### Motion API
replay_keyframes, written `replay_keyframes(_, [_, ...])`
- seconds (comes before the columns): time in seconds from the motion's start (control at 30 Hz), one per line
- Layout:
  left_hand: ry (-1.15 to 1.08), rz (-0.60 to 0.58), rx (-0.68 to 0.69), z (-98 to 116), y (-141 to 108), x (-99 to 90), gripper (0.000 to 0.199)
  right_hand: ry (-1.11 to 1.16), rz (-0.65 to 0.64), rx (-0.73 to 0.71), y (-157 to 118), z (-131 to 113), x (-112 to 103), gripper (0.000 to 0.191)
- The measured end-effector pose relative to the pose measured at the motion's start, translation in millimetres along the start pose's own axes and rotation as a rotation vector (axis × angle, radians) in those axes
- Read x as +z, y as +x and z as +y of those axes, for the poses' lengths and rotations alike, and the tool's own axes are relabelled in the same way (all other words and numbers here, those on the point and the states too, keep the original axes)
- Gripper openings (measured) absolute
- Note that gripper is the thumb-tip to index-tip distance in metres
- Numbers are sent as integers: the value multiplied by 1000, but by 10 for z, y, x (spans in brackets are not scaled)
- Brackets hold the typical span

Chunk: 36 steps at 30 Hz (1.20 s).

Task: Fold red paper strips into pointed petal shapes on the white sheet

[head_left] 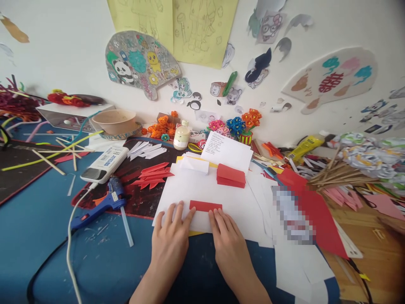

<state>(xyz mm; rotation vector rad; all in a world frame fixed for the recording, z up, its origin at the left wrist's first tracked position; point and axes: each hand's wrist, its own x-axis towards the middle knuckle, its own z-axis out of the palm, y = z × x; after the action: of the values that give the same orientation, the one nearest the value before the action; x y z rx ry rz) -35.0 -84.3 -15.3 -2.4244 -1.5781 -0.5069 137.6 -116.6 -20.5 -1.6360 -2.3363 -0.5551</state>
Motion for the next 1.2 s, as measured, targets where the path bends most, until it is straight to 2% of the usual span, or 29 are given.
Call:
replay_keyframes(0.47, [46, 24, -43, 27, -32, -4, 46, -75, -167, 85, 111, -152, -43, 63])
replay_keyframes(0.77, [39, 11, -40, 22, -20, -45, 47, -80, -121, 124, 55, -126, -46, 60])
replay_keyframes(1.2, [13, -38, -55, 15, -26, -30, 50, -191, -106, 129, -185, 153, -86, 62])
